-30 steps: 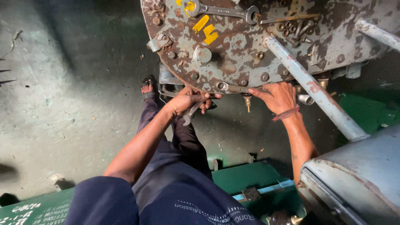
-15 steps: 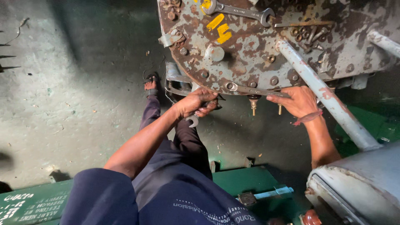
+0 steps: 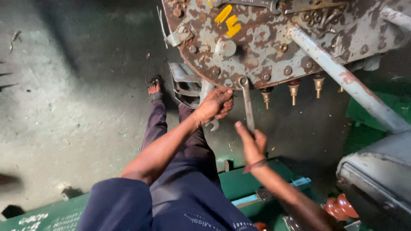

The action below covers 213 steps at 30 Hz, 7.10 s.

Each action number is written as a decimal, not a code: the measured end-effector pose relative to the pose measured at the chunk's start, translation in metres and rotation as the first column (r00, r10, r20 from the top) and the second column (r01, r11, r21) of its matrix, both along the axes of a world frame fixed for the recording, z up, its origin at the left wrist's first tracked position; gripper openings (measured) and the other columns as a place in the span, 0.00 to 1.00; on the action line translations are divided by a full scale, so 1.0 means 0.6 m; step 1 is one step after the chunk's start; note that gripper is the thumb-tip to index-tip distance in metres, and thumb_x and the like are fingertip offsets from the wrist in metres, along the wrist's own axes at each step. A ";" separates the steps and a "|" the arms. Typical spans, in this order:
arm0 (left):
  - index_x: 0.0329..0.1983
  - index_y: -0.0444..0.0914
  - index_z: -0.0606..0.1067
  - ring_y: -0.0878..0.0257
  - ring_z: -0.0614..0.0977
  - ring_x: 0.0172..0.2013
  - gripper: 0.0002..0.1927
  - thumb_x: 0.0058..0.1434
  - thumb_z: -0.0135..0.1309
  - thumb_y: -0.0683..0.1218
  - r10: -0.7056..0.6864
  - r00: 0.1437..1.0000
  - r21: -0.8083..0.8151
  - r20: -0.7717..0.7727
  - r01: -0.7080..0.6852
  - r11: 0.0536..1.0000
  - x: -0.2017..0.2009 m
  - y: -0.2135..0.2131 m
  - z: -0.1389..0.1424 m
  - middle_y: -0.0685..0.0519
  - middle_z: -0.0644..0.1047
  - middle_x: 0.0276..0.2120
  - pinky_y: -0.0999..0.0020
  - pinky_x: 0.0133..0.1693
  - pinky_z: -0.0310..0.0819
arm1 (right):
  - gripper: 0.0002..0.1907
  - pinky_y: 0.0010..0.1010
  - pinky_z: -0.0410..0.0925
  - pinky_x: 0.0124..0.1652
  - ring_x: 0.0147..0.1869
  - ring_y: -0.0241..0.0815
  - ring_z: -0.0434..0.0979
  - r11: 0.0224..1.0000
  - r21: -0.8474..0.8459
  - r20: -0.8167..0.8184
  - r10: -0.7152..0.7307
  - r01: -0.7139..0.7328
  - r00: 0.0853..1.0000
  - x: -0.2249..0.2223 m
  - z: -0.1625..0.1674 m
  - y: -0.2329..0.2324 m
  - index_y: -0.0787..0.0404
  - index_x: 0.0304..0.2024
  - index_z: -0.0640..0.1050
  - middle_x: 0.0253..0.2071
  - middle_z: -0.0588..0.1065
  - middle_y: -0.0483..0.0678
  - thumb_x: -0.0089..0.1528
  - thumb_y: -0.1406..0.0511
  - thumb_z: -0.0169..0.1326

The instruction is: The person uses two wrenches to tighten bolts on a large circular metal flange. They systematically move around the flange, applying torque to multiple bolts in sequence.

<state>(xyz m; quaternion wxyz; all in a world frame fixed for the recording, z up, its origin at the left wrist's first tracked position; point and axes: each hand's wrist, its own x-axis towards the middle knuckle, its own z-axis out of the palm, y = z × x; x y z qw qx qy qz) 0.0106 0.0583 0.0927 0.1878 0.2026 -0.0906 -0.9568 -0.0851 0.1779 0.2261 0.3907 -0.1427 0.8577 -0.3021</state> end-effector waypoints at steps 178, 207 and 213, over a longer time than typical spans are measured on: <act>0.36 0.48 0.67 0.70 0.61 0.14 0.18 0.61 0.59 0.62 0.319 0.867 -0.374 0.383 -0.171 0.912 -0.063 -0.070 -0.004 0.63 0.63 0.18 0.72 0.15 0.50 | 0.40 0.49 0.57 0.30 0.24 0.57 0.70 0.965 0.124 -0.753 0.244 -0.232 0.611 -0.236 -0.073 -0.041 0.59 0.12 0.77 0.14 0.70 0.55 0.49 0.30 0.64; 0.49 0.41 0.74 0.67 0.73 0.27 0.21 0.60 0.63 0.57 0.202 0.841 -0.278 0.502 -0.064 0.958 -0.050 -0.062 -0.015 0.57 0.73 0.37 0.70 0.27 0.69 | 0.40 0.54 0.62 0.36 0.32 0.66 0.75 0.966 0.256 -0.720 0.212 -0.031 0.661 -0.089 -0.085 0.040 0.60 0.20 0.79 0.22 0.76 0.58 0.56 0.31 0.54; 0.56 0.35 0.74 0.62 0.78 0.45 0.32 0.54 0.69 0.57 0.248 0.848 -0.392 0.468 -0.052 0.918 -0.034 -0.055 0.015 0.53 0.78 0.47 0.65 0.46 0.74 | 0.38 0.53 0.64 0.34 0.28 0.65 0.73 0.777 0.341 -0.622 0.608 -0.529 0.494 -0.249 0.010 -0.039 0.60 0.22 0.81 0.19 0.73 0.58 0.58 0.33 0.56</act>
